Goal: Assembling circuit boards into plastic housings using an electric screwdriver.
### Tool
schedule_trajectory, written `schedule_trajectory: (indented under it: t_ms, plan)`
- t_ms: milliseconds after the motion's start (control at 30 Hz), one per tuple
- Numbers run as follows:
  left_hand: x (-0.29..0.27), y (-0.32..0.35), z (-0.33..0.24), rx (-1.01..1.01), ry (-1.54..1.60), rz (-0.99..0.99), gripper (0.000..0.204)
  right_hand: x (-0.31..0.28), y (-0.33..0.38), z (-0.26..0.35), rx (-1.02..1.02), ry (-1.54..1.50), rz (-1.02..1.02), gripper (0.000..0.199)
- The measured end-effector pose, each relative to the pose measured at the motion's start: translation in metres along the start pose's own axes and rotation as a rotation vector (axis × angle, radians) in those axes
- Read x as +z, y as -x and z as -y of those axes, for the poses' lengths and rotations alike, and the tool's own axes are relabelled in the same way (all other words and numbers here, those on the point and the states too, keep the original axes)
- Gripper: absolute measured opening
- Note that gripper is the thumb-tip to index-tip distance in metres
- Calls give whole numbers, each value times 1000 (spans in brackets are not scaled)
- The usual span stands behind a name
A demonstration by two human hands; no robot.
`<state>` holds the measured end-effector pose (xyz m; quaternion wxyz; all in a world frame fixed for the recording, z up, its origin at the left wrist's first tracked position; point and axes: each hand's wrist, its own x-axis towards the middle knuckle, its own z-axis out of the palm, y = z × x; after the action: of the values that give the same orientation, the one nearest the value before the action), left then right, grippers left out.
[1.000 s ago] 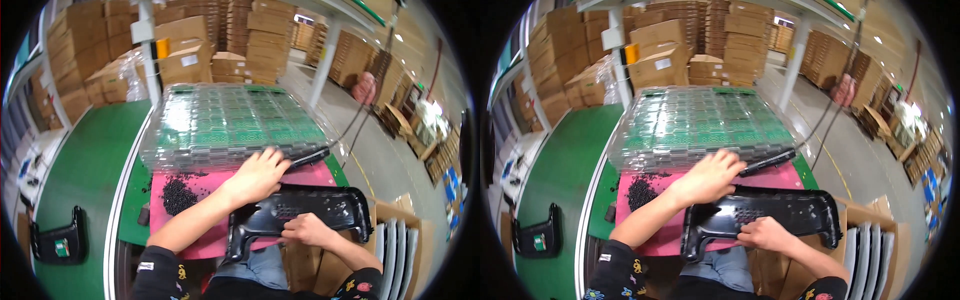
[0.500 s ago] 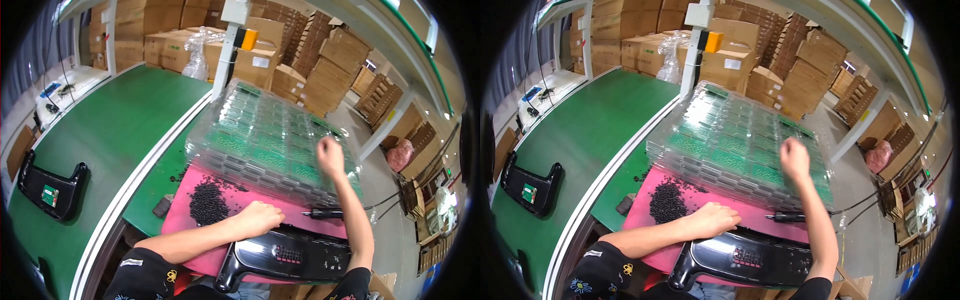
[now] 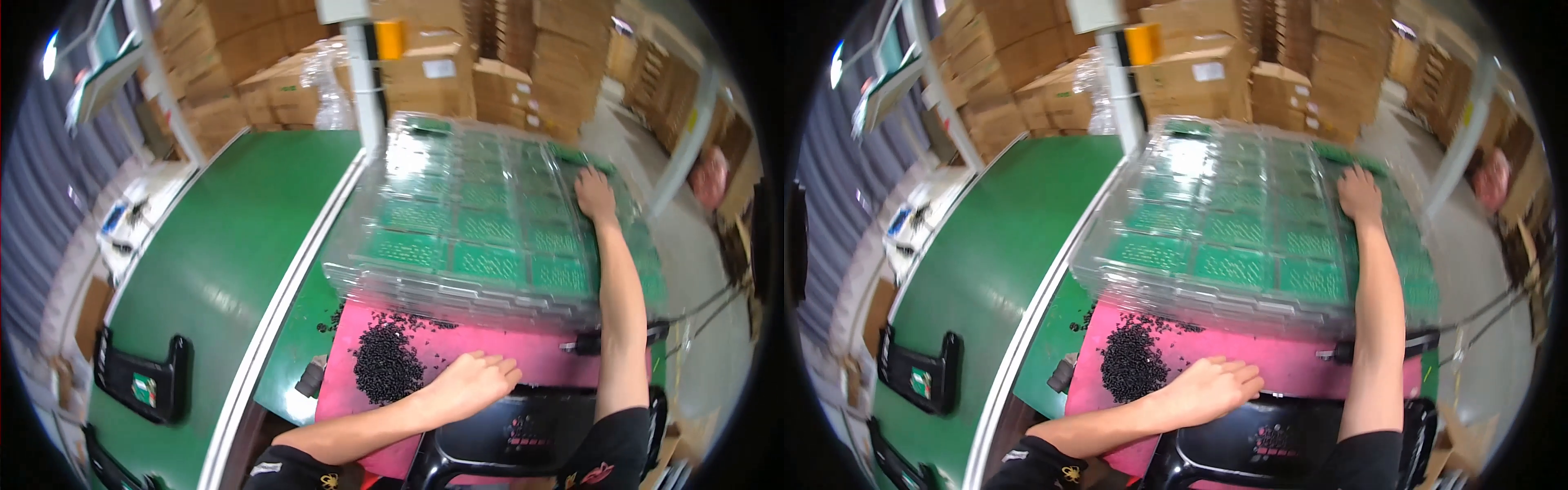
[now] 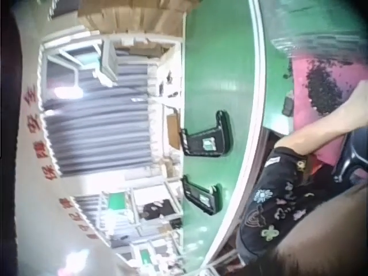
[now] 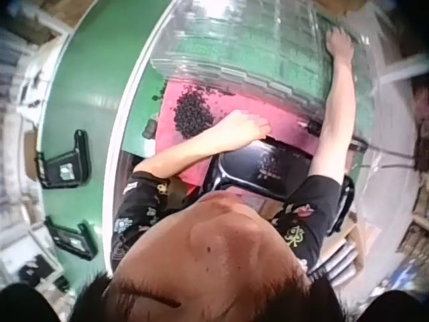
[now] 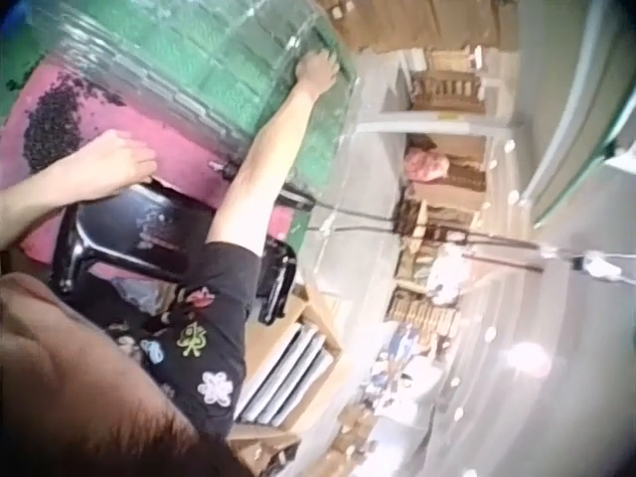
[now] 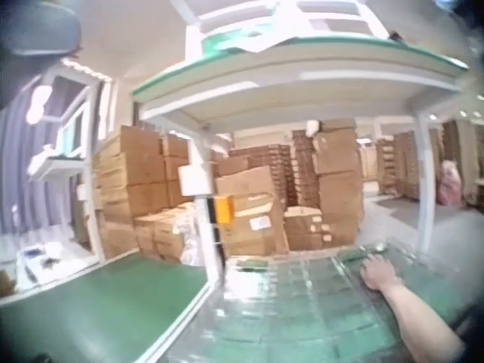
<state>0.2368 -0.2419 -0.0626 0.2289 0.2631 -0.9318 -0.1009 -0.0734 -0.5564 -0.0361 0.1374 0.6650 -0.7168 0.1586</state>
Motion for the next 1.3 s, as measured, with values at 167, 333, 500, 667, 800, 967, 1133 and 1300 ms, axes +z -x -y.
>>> schedule_trajectory:
  t_ms: [167,333,500,667,800,967,1133,1300]
  plan:
    - [-14,-11,3,-72,27,44,18,-15,-6,22,-49,197,45,40]
    - [-18,-20,-6,-96,12,65,17,-21,-11,35,-87,374,55,39]
    - [-13,-18,-6,-68,6,67,17,-18,-26,31,-69,198,237,36]
    - [-16,-10,-5,-51,5,50,17,-5,-49,35,-101,233,198,31]
    - [-13,-3,1,-65,-17,11,15,1,-57,42,-149,324,153,36]
    - [-10,-6,-1,-87,-8,-16,14,5,-60,15,-206,344,149,40]
    - [-4,-2,5,-57,-14,-43,12,-7,-45,22,-338,546,-96,45]
    - [-3,-4,7,-23,-54,-117,16,-71,-8,16,-532,252,-578,41]
